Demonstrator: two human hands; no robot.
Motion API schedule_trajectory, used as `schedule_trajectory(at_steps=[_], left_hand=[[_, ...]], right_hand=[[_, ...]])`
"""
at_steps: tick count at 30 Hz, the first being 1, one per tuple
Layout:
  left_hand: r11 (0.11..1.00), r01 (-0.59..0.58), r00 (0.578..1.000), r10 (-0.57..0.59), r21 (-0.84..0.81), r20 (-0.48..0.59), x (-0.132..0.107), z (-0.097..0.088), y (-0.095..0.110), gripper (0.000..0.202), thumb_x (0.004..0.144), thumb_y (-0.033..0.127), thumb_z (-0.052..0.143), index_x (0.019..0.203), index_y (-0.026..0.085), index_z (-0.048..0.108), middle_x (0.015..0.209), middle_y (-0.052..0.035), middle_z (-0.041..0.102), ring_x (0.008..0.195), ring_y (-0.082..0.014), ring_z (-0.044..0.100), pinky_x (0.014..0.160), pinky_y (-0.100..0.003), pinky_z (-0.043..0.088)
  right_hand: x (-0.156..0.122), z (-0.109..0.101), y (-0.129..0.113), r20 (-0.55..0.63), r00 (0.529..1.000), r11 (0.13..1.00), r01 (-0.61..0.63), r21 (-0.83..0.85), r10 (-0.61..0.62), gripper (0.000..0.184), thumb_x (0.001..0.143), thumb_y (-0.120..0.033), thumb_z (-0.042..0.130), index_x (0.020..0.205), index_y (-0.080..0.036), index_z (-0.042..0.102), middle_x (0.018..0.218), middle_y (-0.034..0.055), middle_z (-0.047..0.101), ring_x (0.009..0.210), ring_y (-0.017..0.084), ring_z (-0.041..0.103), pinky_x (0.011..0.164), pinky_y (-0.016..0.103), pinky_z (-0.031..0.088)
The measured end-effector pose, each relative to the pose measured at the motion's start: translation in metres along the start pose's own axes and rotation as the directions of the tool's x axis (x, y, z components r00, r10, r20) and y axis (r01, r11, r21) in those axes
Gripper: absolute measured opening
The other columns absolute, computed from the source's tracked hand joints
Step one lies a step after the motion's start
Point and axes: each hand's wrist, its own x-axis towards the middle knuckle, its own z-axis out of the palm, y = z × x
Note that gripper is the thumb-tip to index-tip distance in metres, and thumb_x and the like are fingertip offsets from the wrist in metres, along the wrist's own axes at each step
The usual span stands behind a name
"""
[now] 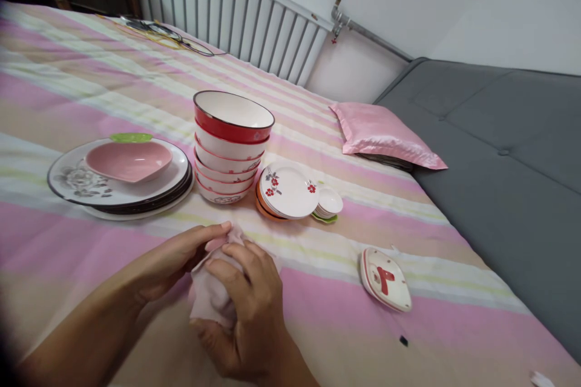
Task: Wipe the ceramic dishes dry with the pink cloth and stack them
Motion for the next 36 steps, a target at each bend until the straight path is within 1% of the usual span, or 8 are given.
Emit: schedule_trajectory(at_steps=[6, 11, 15, 19, 21, 24, 30, 36], left_hand=[[0.995, -0.083, 0.997, 0.083, 0.057, 0.004, -0.003, 0.002, -0.001, 0.039, 0.07, 0.054, 0.063, 0.067, 0.016, 0.055, 0.055, 0.0024, 0.05, 0.05, -0.0119, 0.043, 0.046, -0.023, 0.027], [0.985, -0.088, 0.992, 0.099, 0.149, -0.072, -0.004, 0.003, -0.003, 0.044, 0.07, 0.059, 0.061, 0.064, 0.019, 0.044, 0.056, 0.006, 0.038, 0.05, -0.0102, 0.035, 0.048, -0.023, 0.025], [0.949, -0.12, 0.992, 0.104, 0.293, 0.072, -0.008, 0.005, 0.003, 0.048, 0.078, 0.061, 0.05, 0.057, 0.02, 0.037, 0.053, 0.0051, 0.034, 0.049, -0.011, 0.033, 0.046, -0.024, 0.022], [0.836, -0.316, 0.939, 0.208, 0.449, 0.274, -0.01, 0.006, 0.008, 0.047, 0.085, 0.056, 0.042, 0.057, 0.018, 0.041, 0.059, 0.0024, 0.04, 0.057, -0.0122, 0.036, 0.053, -0.025, 0.026], [0.769, -0.39, 0.912, 0.247, 0.507, 0.327, -0.01, 0.004, 0.008, 0.042, 0.086, 0.051, 0.043, 0.061, 0.017, 0.046, 0.066, 0.0007, 0.044, 0.065, -0.0138, 0.039, 0.057, -0.024, 0.029], [0.717, -0.412, 0.902, 0.236, 0.563, 0.361, -0.01, 0.001, 0.007, 0.036, 0.086, 0.048, 0.044, 0.073, 0.016, 0.055, 0.077, -0.0016, 0.049, 0.074, -0.0164, 0.043, 0.064, -0.024, 0.033], [0.729, -0.362, 0.876, 0.053, 0.581, 0.479, -0.011, -0.006, 0.007, 0.023, 0.079, 0.032, 0.049, 0.063, 0.017, 0.049, 0.063, 0.0016, 0.039, 0.059, -0.0126, 0.033, 0.051, -0.024, 0.025], [0.716, -0.332, 0.901, 0.047, 0.614, 0.432, -0.012, -0.009, 0.008, 0.014, 0.071, 0.026, 0.051, 0.061, 0.018, 0.046, 0.062, 0.0021, 0.037, 0.057, -0.0123, 0.031, 0.048, -0.024, 0.025]], right_hand=[[0.001, -0.003, 0.0, -0.055, 0.994, 0.99, -0.092, 0.107, 0.098, 0.04, 0.089, -0.044, 0.042, 0.122, -0.021, 0.049, 0.124, 0.0118, 0.051, 0.118, 0.028, 0.048, 0.098, 0.047, 0.041], [0.0, -0.004, 0.002, -0.106, 0.981, 0.98, -0.149, 0.133, 0.163, 0.039, 0.09, -0.043, 0.041, 0.121, -0.02, 0.05, 0.126, 0.0123, 0.05, 0.121, 0.028, 0.046, 0.099, 0.047, 0.04], [-0.001, -0.003, 0.008, -0.162, 0.967, 0.976, -0.176, 0.132, 0.196, 0.04, 0.091, -0.042, 0.038, 0.122, -0.02, 0.049, 0.129, 0.0122, 0.049, 0.123, 0.028, 0.045, 0.1, 0.048, 0.038], [-0.002, -0.001, 0.015, -0.213, 0.946, 0.964, -0.213, 0.159, 0.244, 0.042, 0.094, -0.042, 0.031, 0.127, -0.021, 0.046, 0.132, 0.0118, 0.049, 0.125, 0.027, 0.044, 0.102, 0.048, 0.038], [-0.002, 0.0, 0.016, -0.247, 0.931, 0.957, -0.231, 0.177, 0.27, 0.044, 0.095, -0.044, 0.028, 0.127, -0.021, 0.048, 0.134, 0.0113, 0.048, 0.126, 0.028, 0.043, 0.103, 0.049, 0.036], [-0.003, 0.001, 0.016, -0.297, 0.92, 0.962, -0.21, 0.172, 0.254, 0.048, 0.095, -0.048, 0.026, 0.126, -0.021, 0.049, 0.135, 0.011, 0.047, 0.129, 0.029, 0.04, 0.105, 0.051, 0.033], [-0.004, 0.001, 0.014, -0.173, 0.952, 0.962, -0.227, 0.152, 0.252, 0.044, 0.096, -0.043, 0.024, 0.125, -0.022, 0.051, 0.135, 0.0094, 0.048, 0.127, 0.026, 0.042, 0.104, 0.049, 0.035], [-0.002, 0.003, 0.012, -0.086, 0.937, 0.927, -0.317, 0.2, 0.339, 0.042, 0.097, -0.039, 0.026, 0.13, -0.025, 0.048, 0.139, 0.0049, 0.046, 0.13, 0.022, 0.04, 0.108, 0.044, 0.032]])
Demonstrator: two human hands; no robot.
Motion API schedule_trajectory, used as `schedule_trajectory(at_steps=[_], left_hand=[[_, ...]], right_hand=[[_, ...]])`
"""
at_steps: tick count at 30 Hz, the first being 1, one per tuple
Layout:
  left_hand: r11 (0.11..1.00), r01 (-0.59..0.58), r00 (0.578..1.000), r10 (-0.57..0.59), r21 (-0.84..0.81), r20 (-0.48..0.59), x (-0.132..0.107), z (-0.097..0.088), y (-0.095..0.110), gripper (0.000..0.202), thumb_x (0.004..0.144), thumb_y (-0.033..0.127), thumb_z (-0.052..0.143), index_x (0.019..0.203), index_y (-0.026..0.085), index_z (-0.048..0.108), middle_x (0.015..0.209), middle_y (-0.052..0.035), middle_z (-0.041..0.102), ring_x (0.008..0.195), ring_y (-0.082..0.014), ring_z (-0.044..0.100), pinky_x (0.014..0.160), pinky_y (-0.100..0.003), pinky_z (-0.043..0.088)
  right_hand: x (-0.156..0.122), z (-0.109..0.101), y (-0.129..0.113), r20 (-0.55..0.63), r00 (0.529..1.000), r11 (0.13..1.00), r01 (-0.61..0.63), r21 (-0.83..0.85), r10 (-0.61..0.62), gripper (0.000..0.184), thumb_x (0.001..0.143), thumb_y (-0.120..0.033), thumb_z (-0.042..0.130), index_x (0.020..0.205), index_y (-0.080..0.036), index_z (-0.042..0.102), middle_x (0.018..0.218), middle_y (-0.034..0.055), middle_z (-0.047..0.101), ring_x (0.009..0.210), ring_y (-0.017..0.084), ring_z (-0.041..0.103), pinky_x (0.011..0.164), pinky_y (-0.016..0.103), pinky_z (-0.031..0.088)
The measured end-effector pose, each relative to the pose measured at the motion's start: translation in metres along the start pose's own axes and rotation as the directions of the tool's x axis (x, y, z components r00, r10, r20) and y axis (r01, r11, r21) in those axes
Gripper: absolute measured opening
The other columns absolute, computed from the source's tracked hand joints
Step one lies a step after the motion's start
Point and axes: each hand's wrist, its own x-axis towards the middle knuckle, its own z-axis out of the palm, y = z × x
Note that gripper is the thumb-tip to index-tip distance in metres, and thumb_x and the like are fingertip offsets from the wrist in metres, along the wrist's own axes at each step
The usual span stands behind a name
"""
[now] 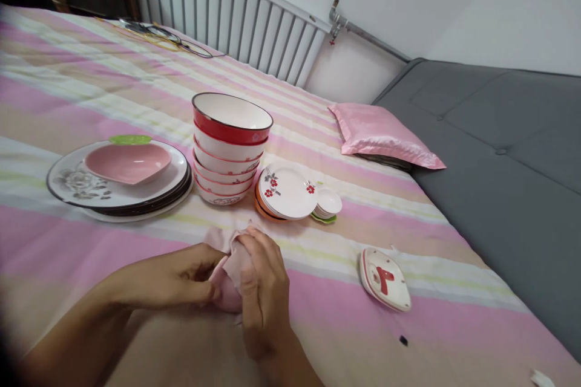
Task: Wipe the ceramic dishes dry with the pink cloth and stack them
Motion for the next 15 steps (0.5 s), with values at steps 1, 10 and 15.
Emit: schedule_trajectory(at_steps=[1, 10, 15], left_hand=[[1.0, 0.001, 1.0, -0.001, 0.011, -0.004, 0.0, 0.0, 0.0, 0.015, 0.072, 0.027, 0.053, 0.062, 0.018, 0.047, 0.062, 0.0022, 0.038, 0.057, -0.0123, 0.032, 0.048, -0.023, 0.025], [1.0, 0.017, 1.0, -0.017, 0.006, 0.005, 0.0, 0.0, -0.004, 0.028, 0.075, 0.042, 0.059, 0.075, 0.013, 0.061, 0.064, 0.0011, 0.046, 0.06, -0.0126, 0.039, 0.049, -0.022, 0.029], [0.992, 0.002, 1.0, -0.005, -0.127, -0.028, 0.004, 0.002, -0.007, 0.029, 0.078, 0.038, 0.057, 0.089, 0.012, 0.058, 0.062, 0.0018, 0.049, 0.053, -0.0102, 0.041, 0.046, -0.02, 0.029]], right_hand=[[0.0, 0.001, 0.001, -0.005, 0.999, 0.999, -0.036, 0.024, 0.036, 0.042, 0.097, -0.038, 0.027, 0.13, -0.026, 0.048, 0.139, 0.0046, 0.047, 0.13, 0.021, 0.041, 0.108, 0.043, 0.032], [0.002, 0.004, 0.018, -0.015, 0.915, 0.891, -0.389, 0.233, 0.404, 0.053, 0.095, -0.051, 0.027, 0.125, -0.019, 0.056, 0.131, 0.0084, 0.056, 0.124, 0.023, 0.049, 0.105, 0.044, 0.037], [0.002, 0.007, 0.02, 0.002, 0.906, 0.872, -0.408, 0.271, 0.423, 0.055, 0.095, -0.053, 0.026, 0.123, -0.018, 0.058, 0.129, 0.0089, 0.058, 0.121, 0.024, 0.051, 0.105, 0.043, 0.038]])
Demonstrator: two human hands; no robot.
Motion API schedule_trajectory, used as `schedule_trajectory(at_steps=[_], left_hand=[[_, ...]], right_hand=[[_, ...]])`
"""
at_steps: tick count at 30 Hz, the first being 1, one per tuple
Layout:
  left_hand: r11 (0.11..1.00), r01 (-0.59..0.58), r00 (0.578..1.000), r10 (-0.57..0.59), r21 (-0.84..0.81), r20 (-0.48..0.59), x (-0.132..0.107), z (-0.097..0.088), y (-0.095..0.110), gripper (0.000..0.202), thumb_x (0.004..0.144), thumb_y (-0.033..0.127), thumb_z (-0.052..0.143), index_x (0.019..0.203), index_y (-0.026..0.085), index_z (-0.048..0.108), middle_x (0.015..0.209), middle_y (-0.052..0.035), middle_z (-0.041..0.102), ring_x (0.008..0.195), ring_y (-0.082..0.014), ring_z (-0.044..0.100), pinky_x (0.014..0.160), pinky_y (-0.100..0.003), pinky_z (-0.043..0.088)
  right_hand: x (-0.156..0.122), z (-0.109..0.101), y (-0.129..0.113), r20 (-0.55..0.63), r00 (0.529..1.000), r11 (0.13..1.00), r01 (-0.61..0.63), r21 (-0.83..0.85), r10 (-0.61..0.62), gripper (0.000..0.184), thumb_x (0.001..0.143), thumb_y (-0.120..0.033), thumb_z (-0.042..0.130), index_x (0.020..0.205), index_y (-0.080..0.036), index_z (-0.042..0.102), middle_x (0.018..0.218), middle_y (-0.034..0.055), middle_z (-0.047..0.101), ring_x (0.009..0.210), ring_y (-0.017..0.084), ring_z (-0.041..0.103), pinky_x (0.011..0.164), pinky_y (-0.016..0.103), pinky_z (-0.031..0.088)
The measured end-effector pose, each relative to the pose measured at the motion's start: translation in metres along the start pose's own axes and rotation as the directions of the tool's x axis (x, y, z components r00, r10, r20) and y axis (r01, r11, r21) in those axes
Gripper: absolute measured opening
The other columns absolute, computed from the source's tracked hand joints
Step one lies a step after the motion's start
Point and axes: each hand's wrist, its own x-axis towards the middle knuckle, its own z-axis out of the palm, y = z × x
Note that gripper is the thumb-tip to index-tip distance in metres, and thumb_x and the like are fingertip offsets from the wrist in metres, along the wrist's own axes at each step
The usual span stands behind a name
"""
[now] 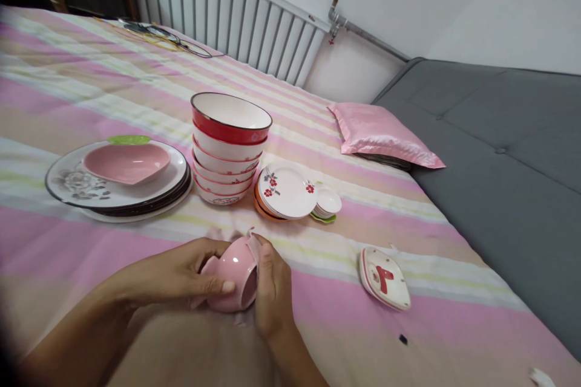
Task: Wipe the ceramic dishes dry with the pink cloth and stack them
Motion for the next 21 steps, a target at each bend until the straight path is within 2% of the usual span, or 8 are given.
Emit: schedule_trajectory(at_steps=[3, 6, 9, 11, 13, 18, 21], left_hand=[[0.998, -0.004, 1.0, 0.002, -0.069, -0.031, 0.002, 0.002, 0.001, 0.025, 0.074, 0.03, 0.061, 0.091, 0.012, 0.054, 0.066, 0.0009, 0.054, 0.048, -0.0085, 0.043, 0.043, -0.02, 0.032], [0.992, 0.021, 0.999, -0.025, -0.127, -0.034, 0.002, 0.004, 0.005, 0.024, 0.07, 0.024, 0.062, 0.089, 0.015, 0.051, 0.072, 0.0003, 0.058, 0.046, -0.0078, 0.045, 0.04, -0.019, 0.035], [0.991, 0.046, 0.997, -0.054, -0.124, -0.059, 0.001, 0.006, 0.008, 0.019, 0.067, 0.018, 0.059, 0.084, 0.016, 0.05, 0.066, 0.0031, 0.056, 0.042, -0.007, 0.044, 0.037, -0.019, 0.036], [0.995, 0.033, 0.997, -0.039, -0.097, -0.062, 0.002, 0.006, 0.007, 0.009, 0.064, 0.013, 0.055, 0.071, 0.016, 0.051, 0.055, 0.0054, 0.051, 0.04, -0.0064, 0.042, 0.036, -0.017, 0.034], [0.996, 0.024, 0.998, -0.03, -0.089, -0.061, 0.004, 0.006, 0.006, 0.007, 0.059, 0.009, 0.051, 0.06, 0.015, 0.05, 0.045, 0.0068, 0.044, 0.038, -0.0062, 0.041, 0.035, -0.016, 0.031], [0.982, 0.101, 0.988, -0.118, -0.162, -0.101, 0.009, 0.005, 0.003, 0.022, 0.049, 0.005, 0.051, 0.068, 0.013, 0.059, 0.051, 0.0057, 0.052, 0.04, -0.0079, 0.047, 0.034, -0.016, 0.035], [0.98, 0.109, 0.988, -0.126, -0.168, -0.093, 0.01, 0.005, 0.002, 0.022, 0.049, 0.005, 0.053, 0.068, 0.012, 0.06, 0.05, 0.0057, 0.053, 0.039, -0.009, 0.049, 0.033, -0.016, 0.036]], right_hand=[[-0.003, 0.0, -0.003, 0.008, 0.998, 0.997, 0.065, -0.035, -0.065, 0.049, 0.096, -0.049, 0.03, 0.126, -0.019, 0.054, 0.132, 0.0081, 0.055, 0.123, 0.022, 0.049, 0.106, 0.042, 0.036], [-0.006, 0.0, -0.008, 0.066, 0.976, 0.969, 0.214, -0.12, -0.207, 0.043, 0.096, -0.042, 0.035, 0.132, -0.022, 0.046, 0.136, 0.0072, 0.051, 0.126, 0.021, 0.046, 0.106, 0.041, 0.037], [-0.009, -0.001, -0.015, 0.166, 0.908, 0.885, 0.413, -0.213, -0.384, 0.045, 0.095, -0.037, 0.036, 0.136, -0.021, 0.041, 0.14, 0.0081, 0.045, 0.13, 0.022, 0.041, 0.108, 0.043, 0.035], [-0.011, -0.002, -0.019, 0.237, 0.857, 0.812, 0.511, -0.283, -0.457, 0.047, 0.094, -0.037, 0.035, 0.137, -0.019, 0.041, 0.143, 0.0089, 0.042, 0.134, 0.024, 0.036, 0.11, 0.047, 0.032], [-0.012, -0.002, -0.023, 0.3, 0.81, 0.735, 0.585, -0.343, -0.504, 0.048, 0.095, -0.04, 0.033, 0.137, -0.018, 0.041, 0.144, 0.0098, 0.04, 0.136, 0.027, 0.032, 0.111, 0.051, 0.028], [-0.014, -0.003, -0.024, 0.424, 0.677, 0.553, 0.736, -0.39, -0.602, 0.052, 0.095, -0.045, 0.031, 0.135, -0.013, 0.043, 0.141, 0.013, 0.044, 0.136, 0.03, 0.031, 0.111, 0.055, 0.024], [-0.014, -0.002, -0.024, 0.435, 0.66, 0.531, 0.752, -0.391, -0.613, 0.051, 0.096, -0.042, 0.03, 0.132, -0.01, 0.046, 0.139, 0.014, 0.047, 0.135, 0.029, 0.033, 0.112, 0.053, 0.024]])
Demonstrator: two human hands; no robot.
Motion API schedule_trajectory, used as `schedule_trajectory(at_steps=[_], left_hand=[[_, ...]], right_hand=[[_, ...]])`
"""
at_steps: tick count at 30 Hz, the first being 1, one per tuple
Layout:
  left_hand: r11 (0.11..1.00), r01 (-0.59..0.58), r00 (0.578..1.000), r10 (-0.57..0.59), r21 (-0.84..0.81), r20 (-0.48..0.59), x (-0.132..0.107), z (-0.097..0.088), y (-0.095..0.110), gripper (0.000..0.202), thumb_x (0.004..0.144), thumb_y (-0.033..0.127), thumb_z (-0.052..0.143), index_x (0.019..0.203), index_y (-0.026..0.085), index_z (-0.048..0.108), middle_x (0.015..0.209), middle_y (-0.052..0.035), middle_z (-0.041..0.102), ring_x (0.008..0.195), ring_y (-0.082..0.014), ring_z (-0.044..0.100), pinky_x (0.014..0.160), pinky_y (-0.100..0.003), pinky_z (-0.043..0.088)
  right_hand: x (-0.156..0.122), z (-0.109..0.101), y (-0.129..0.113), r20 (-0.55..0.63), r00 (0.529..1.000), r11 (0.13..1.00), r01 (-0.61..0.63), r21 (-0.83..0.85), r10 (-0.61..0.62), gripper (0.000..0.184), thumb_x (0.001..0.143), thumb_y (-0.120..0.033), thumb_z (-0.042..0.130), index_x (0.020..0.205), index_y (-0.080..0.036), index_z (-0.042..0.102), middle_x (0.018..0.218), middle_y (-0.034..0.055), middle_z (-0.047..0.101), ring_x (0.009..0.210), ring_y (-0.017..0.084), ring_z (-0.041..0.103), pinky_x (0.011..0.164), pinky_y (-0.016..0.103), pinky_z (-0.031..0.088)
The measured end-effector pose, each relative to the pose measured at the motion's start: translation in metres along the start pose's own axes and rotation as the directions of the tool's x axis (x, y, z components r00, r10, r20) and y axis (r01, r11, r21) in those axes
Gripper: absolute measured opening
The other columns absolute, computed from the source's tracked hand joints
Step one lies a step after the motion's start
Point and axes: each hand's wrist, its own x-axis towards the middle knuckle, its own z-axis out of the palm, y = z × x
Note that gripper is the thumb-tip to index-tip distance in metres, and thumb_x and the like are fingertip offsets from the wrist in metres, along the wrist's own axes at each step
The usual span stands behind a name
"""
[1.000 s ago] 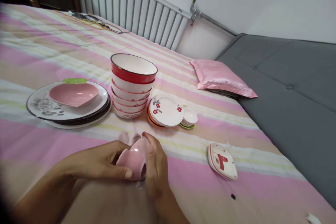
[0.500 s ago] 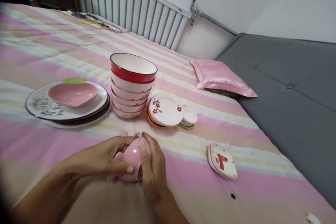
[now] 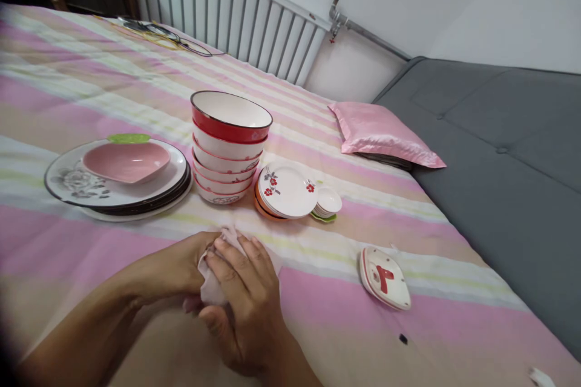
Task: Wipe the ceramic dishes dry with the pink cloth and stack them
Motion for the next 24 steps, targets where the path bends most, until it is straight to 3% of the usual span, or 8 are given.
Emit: schedule_trajectory(at_steps=[4, 11, 17, 21, 24], left_hand=[[1.0, -0.025, 0.999, 0.025, -0.014, -0.025, 0.0, 0.001, -0.001, 0.03, 0.046, 0.003, 0.053, 0.074, 0.013, 0.058, 0.054, 0.0061, 0.055, 0.042, -0.0086, 0.05, 0.032, -0.015, 0.037], [0.996, -0.088, 0.996, 0.088, 0.031, 0.004, -0.002, 0.0, -0.003, 0.012, 0.061, 0.015, 0.056, 0.069, 0.016, 0.047, 0.051, 0.0081, 0.045, 0.04, -0.0064, 0.043, 0.035, -0.016, 0.03], [0.993, -0.116, 0.993, 0.117, 0.029, -0.03, -0.003, -0.002, -0.001, 0.021, 0.063, 0.019, 0.063, 0.081, 0.013, 0.053, 0.072, 0.0019, 0.056, 0.062, -0.0102, 0.05, 0.052, -0.019, 0.039], [0.994, -0.105, 0.994, 0.105, 0.005, -0.019, -0.002, -0.003, -0.004, 0.029, 0.064, 0.024, 0.067, 0.088, 0.012, 0.055, 0.078, -0.0017, 0.059, 0.069, -0.0137, 0.052, 0.055, -0.021, 0.04], [0.991, -0.125, 0.992, 0.126, -0.037, 0.009, -0.001, -0.004, -0.006, 0.034, 0.067, 0.031, 0.069, 0.091, 0.011, 0.057, 0.081, -0.0035, 0.059, 0.072, -0.0152, 0.053, 0.057, -0.023, 0.041]], right_hand=[[0.002, 0.002, 0.0, -0.025, 0.996, 0.995, -0.086, 0.041, 0.087, 0.042, 0.096, -0.031, 0.031, 0.129, -0.014, 0.051, 0.137, 0.0104, 0.05, 0.134, 0.025, 0.035, 0.113, 0.049, 0.024], [0.002, 0.006, 0.005, -0.044, 0.938, 0.916, -0.324, 0.239, 0.343, 0.041, 0.095, -0.027, 0.035, 0.134, -0.022, 0.047, 0.143, 0.0048, 0.043, 0.134, 0.021, 0.035, 0.111, 0.042, 0.03], [0.001, 0.007, 0.01, -0.019, 0.836, 0.766, -0.493, 0.412, 0.548, 0.039, 0.097, -0.035, 0.032, 0.131, -0.026, 0.048, 0.137, 0.0019, 0.051, 0.127, 0.017, 0.045, 0.108, 0.036, 0.035], [0.0, 0.008, 0.014, 0.009, 0.749, 0.663, -0.592, 0.458, 0.662, 0.044, 0.098, -0.041, 0.027, 0.128, -0.022, 0.053, 0.131, 0.0044, 0.056, 0.123, 0.018, 0.049, 0.107, 0.037, 0.036], [0.0, 0.009, 0.016, 0.013, 0.716, 0.626, -0.62, 0.473, 0.698, 0.048, 0.098, -0.043, 0.024, 0.125, -0.019, 0.056, 0.129, 0.006, 0.059, 0.122, 0.019, 0.051, 0.106, 0.038, 0.036]])
